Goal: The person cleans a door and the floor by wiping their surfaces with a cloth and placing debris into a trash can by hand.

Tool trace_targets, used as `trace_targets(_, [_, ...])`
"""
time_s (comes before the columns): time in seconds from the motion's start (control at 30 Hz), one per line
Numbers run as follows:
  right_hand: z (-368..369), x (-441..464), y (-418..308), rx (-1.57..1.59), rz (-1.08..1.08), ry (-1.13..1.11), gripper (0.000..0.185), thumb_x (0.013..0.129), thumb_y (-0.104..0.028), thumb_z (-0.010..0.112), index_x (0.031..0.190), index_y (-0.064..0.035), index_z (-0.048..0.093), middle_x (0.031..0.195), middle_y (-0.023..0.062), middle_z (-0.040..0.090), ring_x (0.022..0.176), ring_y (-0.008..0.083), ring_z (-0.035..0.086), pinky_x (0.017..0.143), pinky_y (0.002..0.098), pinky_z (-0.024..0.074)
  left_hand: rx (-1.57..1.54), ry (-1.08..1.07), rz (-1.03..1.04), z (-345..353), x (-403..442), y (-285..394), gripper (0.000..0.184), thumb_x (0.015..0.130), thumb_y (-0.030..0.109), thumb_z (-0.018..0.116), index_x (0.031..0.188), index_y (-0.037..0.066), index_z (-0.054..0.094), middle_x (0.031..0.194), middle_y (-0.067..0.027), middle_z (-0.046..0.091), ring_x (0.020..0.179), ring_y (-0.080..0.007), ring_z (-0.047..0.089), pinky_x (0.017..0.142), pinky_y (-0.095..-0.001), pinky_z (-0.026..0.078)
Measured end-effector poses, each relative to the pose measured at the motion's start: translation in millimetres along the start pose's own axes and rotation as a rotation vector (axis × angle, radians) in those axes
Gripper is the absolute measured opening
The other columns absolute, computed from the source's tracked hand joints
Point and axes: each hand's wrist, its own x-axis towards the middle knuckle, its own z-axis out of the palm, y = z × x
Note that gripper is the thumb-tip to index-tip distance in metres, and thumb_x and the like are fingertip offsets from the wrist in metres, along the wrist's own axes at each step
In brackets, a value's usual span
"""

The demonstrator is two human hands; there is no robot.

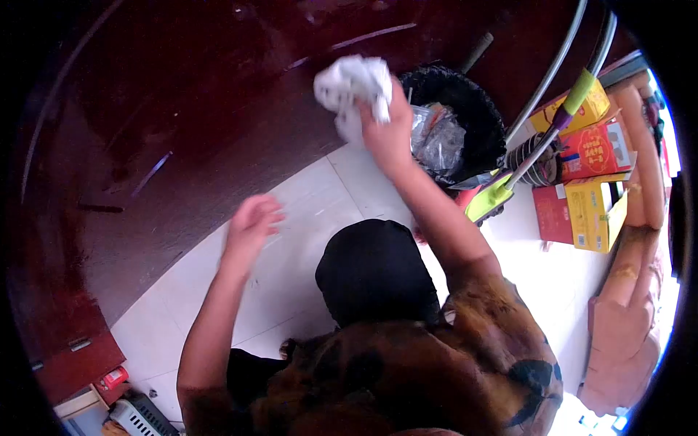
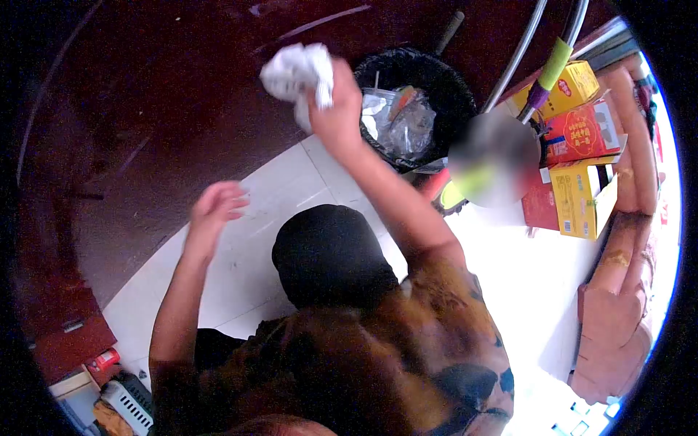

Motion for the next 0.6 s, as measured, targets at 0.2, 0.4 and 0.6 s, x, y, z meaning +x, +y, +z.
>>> trace_targets(0.2, [-146, -47, -37, 0.007, 0.343, 0.091, 0.044, 0.085, -0.001, 0.060, 0.127, -0.0032, 0.048, 0.119, 0.0106, 0.057, 0.108, 0.0231, 0.058, 0.095, 0.0358, 0.0458, 0.094, -0.109, -0.162, 160, 149, 48, 0.083, 0.086, 0.052, 0.060, 0.145, 0.007, 0.023, 0.135, -0.0195, 0.045, 0.117, -0.0325, 0.050, 0.084, -0.0419, 0.054])
trace_targets(0.4, [-240, -29, -35, 0.141, 0.420, 0.540, 0.042, 0.088, -0.004, 0.060, 0.127, 0.0040, 0.045, 0.121, 0.0131, 0.054, 0.107, 0.0214, 0.057, 0.091, 0.0340, 0.0485, -0.002, -0.362, -0.292, 198, 204, 65, 0.040, 0.077, 0.016, 0.062, 0.115, 0.003, 0.058, 0.105, -0.0138, 0.065, 0.088, -0.0279, 0.066, 0.069, -0.0443, 0.057])
trace_targets(0.6, [-240, -14, -29, -0.004, 0.492, 0.476, 0.046, 0.088, 0.006, 0.048, 0.133, 0.0031, 0.039, 0.125, 0.0166, 0.053, 0.114, 0.0248, 0.055, 0.097, 0.0368, 0.0460, -0.045, -0.374, -0.337, 199, 137, 65, 0.036, 0.081, 0.012, 0.058, 0.116, 0.005, 0.059, 0.106, -0.0127, 0.065, 0.094, -0.0257, 0.065, 0.073, -0.0450, 0.056])
